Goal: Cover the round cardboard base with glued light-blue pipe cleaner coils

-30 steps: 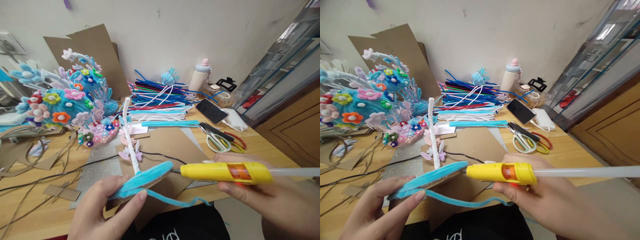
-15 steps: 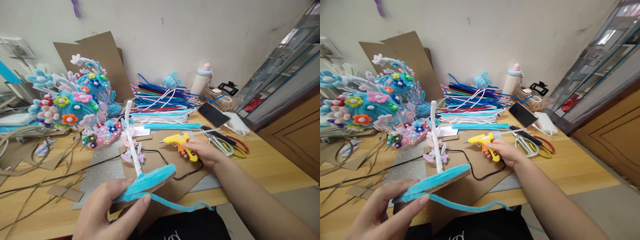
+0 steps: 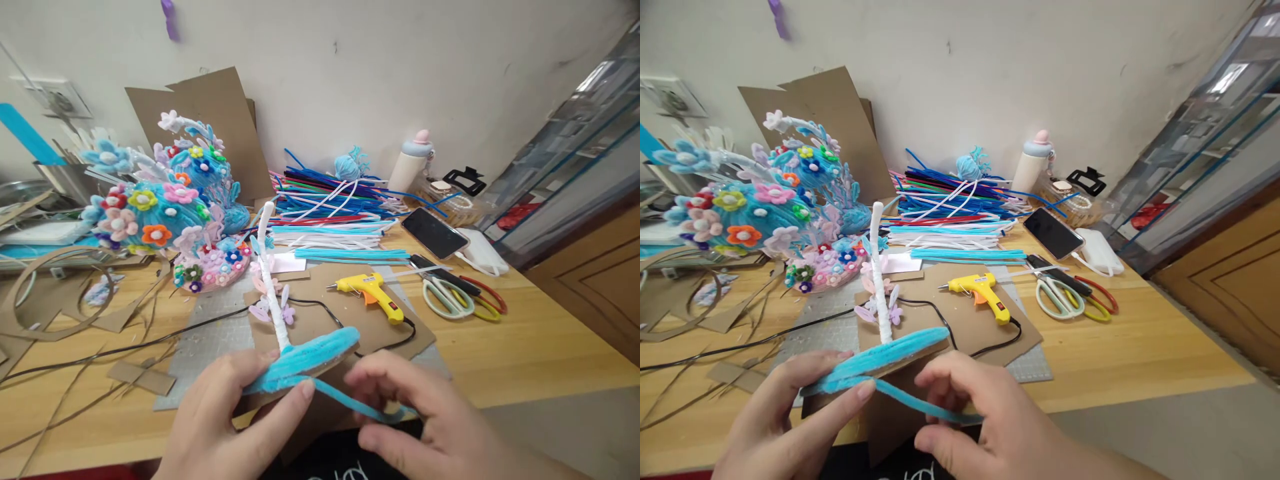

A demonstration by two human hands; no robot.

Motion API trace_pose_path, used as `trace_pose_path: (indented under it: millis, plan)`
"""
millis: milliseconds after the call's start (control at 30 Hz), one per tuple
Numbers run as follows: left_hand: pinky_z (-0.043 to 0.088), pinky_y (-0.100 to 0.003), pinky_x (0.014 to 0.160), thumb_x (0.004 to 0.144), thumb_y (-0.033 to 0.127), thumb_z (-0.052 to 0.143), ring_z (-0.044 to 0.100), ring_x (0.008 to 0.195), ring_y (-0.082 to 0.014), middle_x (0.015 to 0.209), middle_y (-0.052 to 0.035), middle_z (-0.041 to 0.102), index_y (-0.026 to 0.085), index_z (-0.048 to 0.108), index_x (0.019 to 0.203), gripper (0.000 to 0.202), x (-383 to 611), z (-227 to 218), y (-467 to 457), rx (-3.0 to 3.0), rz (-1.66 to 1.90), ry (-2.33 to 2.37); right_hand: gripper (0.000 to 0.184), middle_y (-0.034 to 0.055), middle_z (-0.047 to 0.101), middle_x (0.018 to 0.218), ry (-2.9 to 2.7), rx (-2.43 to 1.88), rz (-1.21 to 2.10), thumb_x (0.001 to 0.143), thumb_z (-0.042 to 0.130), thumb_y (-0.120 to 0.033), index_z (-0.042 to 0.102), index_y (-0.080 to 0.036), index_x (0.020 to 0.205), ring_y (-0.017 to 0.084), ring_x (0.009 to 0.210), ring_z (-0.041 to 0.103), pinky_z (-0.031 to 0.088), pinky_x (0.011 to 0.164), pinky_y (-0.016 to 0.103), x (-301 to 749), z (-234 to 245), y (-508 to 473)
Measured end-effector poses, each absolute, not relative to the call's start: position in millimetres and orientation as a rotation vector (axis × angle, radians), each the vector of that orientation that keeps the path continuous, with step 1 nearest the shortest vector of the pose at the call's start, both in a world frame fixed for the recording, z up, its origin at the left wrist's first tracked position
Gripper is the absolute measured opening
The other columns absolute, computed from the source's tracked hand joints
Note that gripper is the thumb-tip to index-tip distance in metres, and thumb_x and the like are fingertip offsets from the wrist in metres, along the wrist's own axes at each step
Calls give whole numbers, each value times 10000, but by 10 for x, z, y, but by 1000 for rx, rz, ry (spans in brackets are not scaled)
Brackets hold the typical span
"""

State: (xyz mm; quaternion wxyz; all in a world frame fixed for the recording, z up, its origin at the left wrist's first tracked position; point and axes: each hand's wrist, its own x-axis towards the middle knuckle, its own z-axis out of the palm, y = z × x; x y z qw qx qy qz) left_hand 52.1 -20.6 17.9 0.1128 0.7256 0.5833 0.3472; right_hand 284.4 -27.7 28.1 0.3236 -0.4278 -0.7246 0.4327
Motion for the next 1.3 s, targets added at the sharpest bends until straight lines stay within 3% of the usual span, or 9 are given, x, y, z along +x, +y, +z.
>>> trace_pose_path:
  millis: [133,267,633,833,1033,1300]
  plan:
    - [575,-281,511,804,442,590,702,660,-192,748,-19,719,292,695,835,186,457,191,-194,2259,1042,1647,177,-30,679,740,-1958,-1048,803,856,568,-152,625,-287,956,135,616,643,532,541,227,2826,287,-259]
    - [601,-286,613,812,334,571,710,738,-183,832,-17,731,293,673,907,146,414,172,-188,2369,1141,1493,264,-15,683,736,-2003,-985,521,837,601,-117,616,-296,1030,148,620,642,543,531,238,2851,381,-224]
    - [546,-226,548,825,407,575,665,634,-143,719,-7,703,248,685,792,196,487,208,-165,2402,1074,1594,294,18,694,849,-2059,-923,275,825,583,-49,638,-253,1029,132,702,667,553,615,226,2887,491,-135]
    - [527,-204,524,828,388,602,641,591,-123,681,6,673,233,657,809,165,468,187,-156,2431,1128,1528,273,2,661,835,-2029,-905,435,843,578,-22,649,-227,1009,113,713,638,519,628,222,2894,393,-88]
    - [520,-186,515,844,441,599,654,618,-112,734,37,680,253,592,903,198,488,147,-183,2326,1185,1535,87,-33,621,711,-1781,-1126,911,862,623,-181,648,-250,813,120,638,574,455,556,224,2916,310,14]
    - [516,-164,556,888,473,538,637,629,-85,732,57,651,260,559,932,219,448,120,-176,2381,1194,1511,82,-35,556,672,-1631,-1274,1169,813,632,-236,618,-224,733,106,611,501,414,532,198,2911,277,36]
